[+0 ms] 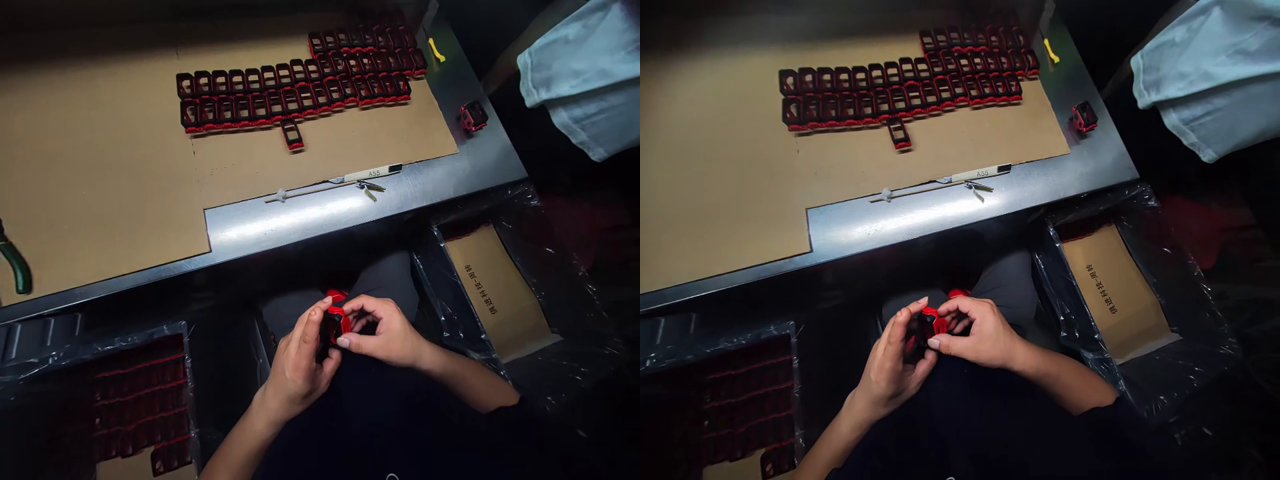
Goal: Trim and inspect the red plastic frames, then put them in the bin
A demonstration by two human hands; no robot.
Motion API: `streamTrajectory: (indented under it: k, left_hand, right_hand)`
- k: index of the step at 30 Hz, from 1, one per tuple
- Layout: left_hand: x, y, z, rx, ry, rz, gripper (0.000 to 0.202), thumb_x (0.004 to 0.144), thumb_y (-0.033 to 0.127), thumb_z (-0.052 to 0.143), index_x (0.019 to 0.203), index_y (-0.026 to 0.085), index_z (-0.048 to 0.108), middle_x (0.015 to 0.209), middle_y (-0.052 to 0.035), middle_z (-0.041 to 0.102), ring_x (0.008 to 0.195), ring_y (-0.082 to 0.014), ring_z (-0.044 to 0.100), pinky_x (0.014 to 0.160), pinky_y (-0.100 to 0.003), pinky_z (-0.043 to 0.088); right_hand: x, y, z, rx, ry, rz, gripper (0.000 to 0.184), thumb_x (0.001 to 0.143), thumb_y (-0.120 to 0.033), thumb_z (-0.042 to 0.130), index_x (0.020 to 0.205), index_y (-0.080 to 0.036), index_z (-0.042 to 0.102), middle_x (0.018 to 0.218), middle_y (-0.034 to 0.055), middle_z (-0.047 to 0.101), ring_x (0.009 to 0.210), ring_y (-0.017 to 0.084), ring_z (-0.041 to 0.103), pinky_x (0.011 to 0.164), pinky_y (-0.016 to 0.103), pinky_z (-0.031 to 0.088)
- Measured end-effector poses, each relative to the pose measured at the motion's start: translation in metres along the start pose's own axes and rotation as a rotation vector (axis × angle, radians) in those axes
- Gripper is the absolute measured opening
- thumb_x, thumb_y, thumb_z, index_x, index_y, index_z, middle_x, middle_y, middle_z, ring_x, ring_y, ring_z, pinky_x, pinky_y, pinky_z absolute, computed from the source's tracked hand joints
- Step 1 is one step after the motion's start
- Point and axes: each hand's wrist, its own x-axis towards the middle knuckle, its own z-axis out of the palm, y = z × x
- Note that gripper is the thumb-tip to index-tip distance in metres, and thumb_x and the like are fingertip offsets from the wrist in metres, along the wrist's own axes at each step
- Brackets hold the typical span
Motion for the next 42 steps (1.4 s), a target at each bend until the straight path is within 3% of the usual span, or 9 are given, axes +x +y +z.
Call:
streamTrajectory:
  k: [3,6,12,21,24,28,31,37,42]
  left_hand:
    - [0.0,0.005,-0.002,-0.115,0.002,-0.103,0.098,0.082,0.007,0.065,0.159,0.022,0.006,0.135,-0.0225,0.057,0.084,-0.0156,0.068,0.077,-0.037,0.064]
    - [0.002,0.012,-0.003,-0.334,0.004,-0.326,0.097,0.081,0.012,0.068,0.158,0.031,0.013,0.136,-0.0172,0.056,0.072,-0.0099,0.064,0.074,-0.033,0.064]
    - [-0.002,0.014,0.0,-0.706,-0.029,-0.552,0.094,0.081,0.019,0.074,0.155,0.038,0.021,0.137,-0.0125,0.055,0.082,-0.0135,0.069,0.078,-0.033,0.064]
    - [0.004,0.012,-0.003,-0.375,-0.131,-0.44,0.077,0.076,0.014,0.073,0.146,0.028,0.045,0.133,-0.0119,0.058,0.122,-0.028,0.063,0.1,-0.044,0.057]
    - [0.007,0.011,-0.005,-0.362,-0.099,-0.397,0.07,0.076,0.012,0.072,0.141,0.027,0.049,0.136,-0.0131,0.057,0.126,-0.0289,0.06,0.102,-0.047,0.056]
    - [0.006,0.01,-0.007,-0.357,-0.051,-0.37,0.068,0.078,0.013,0.071,0.141,0.027,0.048,0.138,-0.0145,0.057,0.127,-0.03,0.06,0.101,-0.047,0.057]
    - [0.004,0.012,-0.007,-0.357,-0.034,-0.37,0.068,0.079,0.015,0.071,0.142,0.027,0.047,0.136,-0.0145,0.058,0.124,-0.0295,0.062,0.097,-0.044,0.06]
    - [-0.002,0.014,-0.007,-0.31,-0.004,-0.388,0.067,0.079,0.021,0.073,0.141,0.025,0.049,0.133,-0.0145,0.06,0.12,-0.0293,0.065,0.091,-0.04,0.063]
    - [0.001,0.017,-0.008,-0.271,0.012,-0.335,0.07,0.077,0.013,0.069,0.142,0.026,0.047,0.134,-0.0139,0.06,0.122,-0.0287,0.063,0.098,-0.044,0.059]
  right_hand:
    - [0.003,0.007,-0.001,0.225,-0.074,0.14,0.036,0.074,-0.038,0.083,0.097,-0.016,0.067,0.079,0.0009,0.071,0.067,0.012,0.066,0.066,0.025,0.055]
    - [0.005,0.011,-0.001,0.455,-0.158,0.273,0.042,0.074,-0.046,0.083,0.096,-0.015,0.065,0.071,-0.0001,0.071,0.056,0.01,0.064,0.057,0.022,0.053]
    - [0.006,0.002,0.002,0.468,-0.156,0.274,0.041,0.074,-0.049,0.083,0.085,-0.016,0.062,0.065,-0.0027,0.067,0.05,0.008,0.058,0.054,0.021,0.049]
    - [0.003,0.004,-0.002,0.255,-0.146,0.137,0.037,0.08,-0.051,0.077,0.084,-0.016,0.067,0.067,-0.0023,0.064,0.058,0.009,0.057,0.06,0.023,0.048]
    - [0.009,0.007,-0.013,0.12,-0.018,0.059,0.039,0.087,-0.055,0.067,0.08,-0.017,0.068,0.063,-0.0007,0.063,0.056,0.012,0.058,0.058,0.026,0.05]
    - [0.044,-0.007,-0.053,-0.351,0.451,-0.267,0.021,0.09,-0.039,0.063,0.094,-0.019,0.071,0.083,0.0044,0.071,0.075,0.018,0.066,0.071,0.032,0.054]
    - [0.086,-0.029,-0.09,-0.779,0.734,-0.471,0.029,0.087,-0.033,0.063,0.112,-0.019,0.067,0.107,0.0106,0.069,0.095,0.024,0.064,0.08,0.039,0.054]
    - [0.144,-0.051,-0.119,-1.136,0.731,-0.344,0.031,0.078,-0.042,0.075,0.1,-0.021,0.071,0.103,0.0105,0.067,0.101,0.03,0.061,0.088,0.046,0.051]
    - [0.104,-0.046,-0.101,-0.991,0.689,-0.411,0.017,0.083,-0.033,0.07,0.093,-0.019,0.072,0.088,0.0068,0.072,0.083,0.024,0.066,0.081,0.041,0.054]
